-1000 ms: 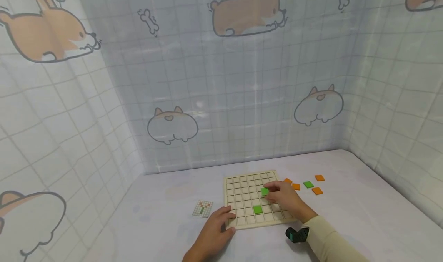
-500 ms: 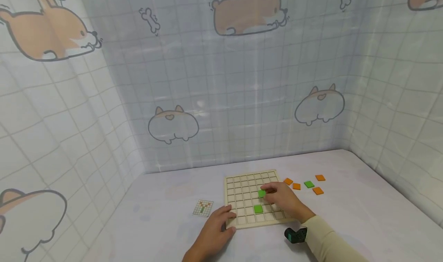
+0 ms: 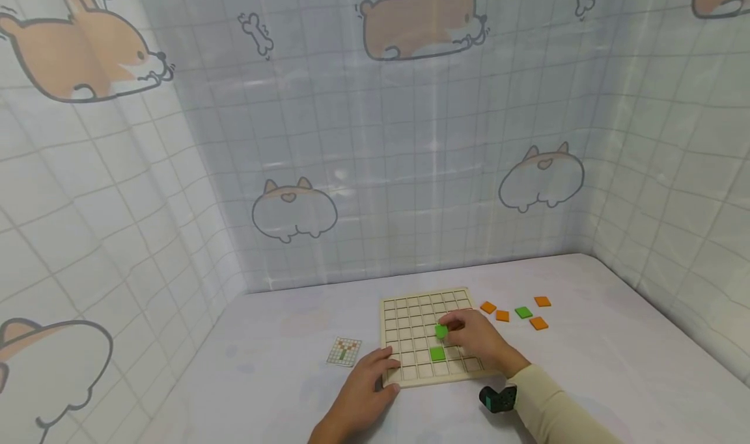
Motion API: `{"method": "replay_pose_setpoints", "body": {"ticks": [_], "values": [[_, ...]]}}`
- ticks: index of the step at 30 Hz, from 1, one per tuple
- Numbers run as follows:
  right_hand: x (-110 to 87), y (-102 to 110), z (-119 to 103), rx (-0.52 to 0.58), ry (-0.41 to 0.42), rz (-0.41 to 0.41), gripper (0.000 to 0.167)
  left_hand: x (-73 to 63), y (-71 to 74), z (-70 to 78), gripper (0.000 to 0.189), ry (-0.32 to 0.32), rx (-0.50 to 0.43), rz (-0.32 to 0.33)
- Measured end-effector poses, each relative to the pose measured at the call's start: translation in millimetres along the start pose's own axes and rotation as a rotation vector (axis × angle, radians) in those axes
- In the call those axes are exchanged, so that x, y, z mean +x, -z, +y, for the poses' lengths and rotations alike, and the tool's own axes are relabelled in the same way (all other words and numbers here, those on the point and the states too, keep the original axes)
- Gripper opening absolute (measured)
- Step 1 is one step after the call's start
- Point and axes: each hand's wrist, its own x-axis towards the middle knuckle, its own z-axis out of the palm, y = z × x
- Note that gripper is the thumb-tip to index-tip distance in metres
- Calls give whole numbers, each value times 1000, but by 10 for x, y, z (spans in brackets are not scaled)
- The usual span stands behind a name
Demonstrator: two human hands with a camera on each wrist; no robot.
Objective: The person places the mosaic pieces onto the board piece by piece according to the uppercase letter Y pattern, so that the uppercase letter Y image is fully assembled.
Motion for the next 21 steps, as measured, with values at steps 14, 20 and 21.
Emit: {"method": "replay_pose_setpoints", "body": {"ticks": [14, 20, 21], "values": [[-24, -52, -70, -70, -14, 16, 27, 10, -16, -13, 34, 35, -10, -11], [-32, -52, -65, -79, -21, 0, 25, 13, -14, -7, 34, 37, -13, -15], [-31, -52, -63, -83, -19, -4, 25, 13, -12, -5, 34, 36, -15, -15]]}}
